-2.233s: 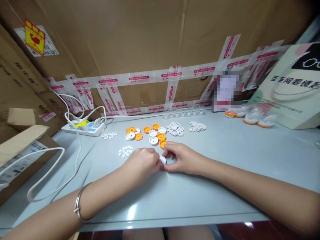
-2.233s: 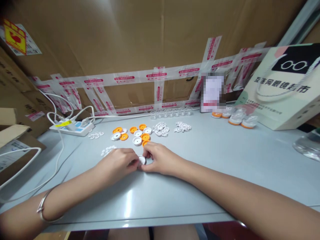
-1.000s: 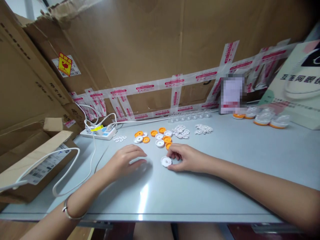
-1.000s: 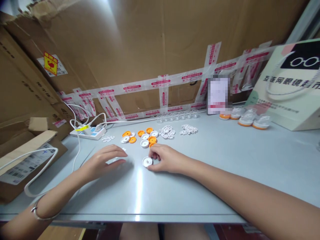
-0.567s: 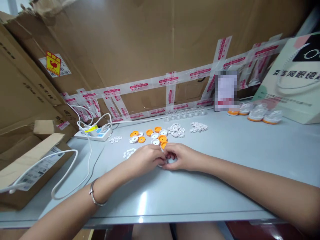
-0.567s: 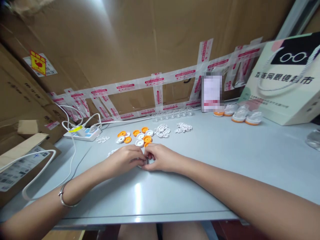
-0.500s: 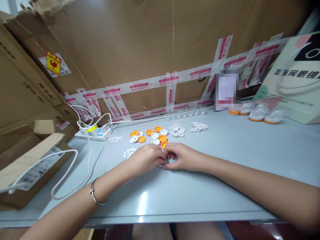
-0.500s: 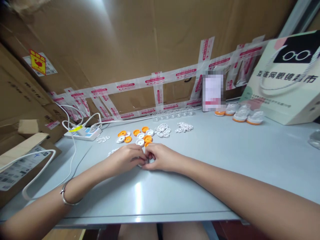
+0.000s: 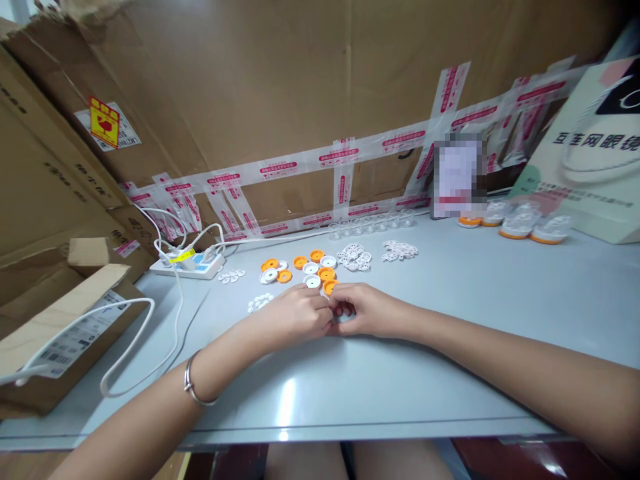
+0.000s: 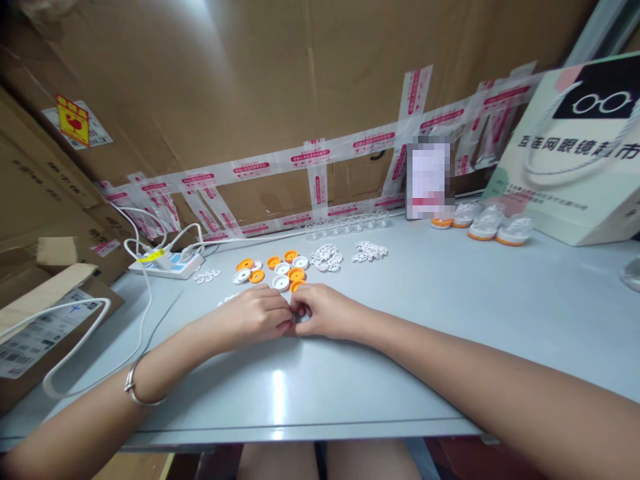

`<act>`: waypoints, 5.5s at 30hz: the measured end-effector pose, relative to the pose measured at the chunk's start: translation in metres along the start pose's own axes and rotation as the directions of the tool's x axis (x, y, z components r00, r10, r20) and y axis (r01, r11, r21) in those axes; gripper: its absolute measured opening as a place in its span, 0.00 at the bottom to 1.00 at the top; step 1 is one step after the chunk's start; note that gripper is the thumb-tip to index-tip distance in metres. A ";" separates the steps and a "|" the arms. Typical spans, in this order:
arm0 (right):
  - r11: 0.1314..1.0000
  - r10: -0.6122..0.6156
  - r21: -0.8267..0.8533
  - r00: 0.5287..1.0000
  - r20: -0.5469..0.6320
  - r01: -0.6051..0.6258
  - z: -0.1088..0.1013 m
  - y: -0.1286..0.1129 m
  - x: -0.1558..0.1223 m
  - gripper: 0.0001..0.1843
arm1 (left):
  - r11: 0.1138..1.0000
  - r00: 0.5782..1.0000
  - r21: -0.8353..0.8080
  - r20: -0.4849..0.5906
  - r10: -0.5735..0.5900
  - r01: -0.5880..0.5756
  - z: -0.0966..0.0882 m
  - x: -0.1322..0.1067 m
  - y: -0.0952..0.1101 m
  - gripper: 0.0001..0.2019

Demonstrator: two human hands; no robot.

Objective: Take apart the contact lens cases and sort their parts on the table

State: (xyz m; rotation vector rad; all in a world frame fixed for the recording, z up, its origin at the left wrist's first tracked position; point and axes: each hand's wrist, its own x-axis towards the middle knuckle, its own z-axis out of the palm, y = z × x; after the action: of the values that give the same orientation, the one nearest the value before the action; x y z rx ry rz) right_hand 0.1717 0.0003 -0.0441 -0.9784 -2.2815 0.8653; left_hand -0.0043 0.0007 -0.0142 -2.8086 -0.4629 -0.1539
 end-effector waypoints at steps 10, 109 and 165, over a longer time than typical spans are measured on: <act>1.000 0.016 0.020 1.000 0.015 -0.017 -0.001 -0.002 -0.001 0.05 | 0.920 0.962 -0.304 -0.039 -0.269 0.245 0.002 0.002 0.004 0.04; 0.991 0.135 0.009 0.989 0.060 -0.135 0.005 -0.012 0.001 0.09 | 0.533 0.509 -0.082 0.446 -0.736 0.842 -0.026 -0.132 -0.082 0.08; 0.984 0.168 0.034 0.970 0.176 -0.177 -0.007 -0.014 -0.002 0.15 | 0.392 0.446 -0.348 0.089 -0.890 0.851 0.029 -0.083 -0.082 0.15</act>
State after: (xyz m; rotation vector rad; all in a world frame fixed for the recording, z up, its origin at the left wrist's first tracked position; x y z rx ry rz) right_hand 0.1715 -0.0058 -0.0297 -1.1319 -2.3303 1.1142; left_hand -0.1081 0.0587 -0.0326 -2.4625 -2.0574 -0.6669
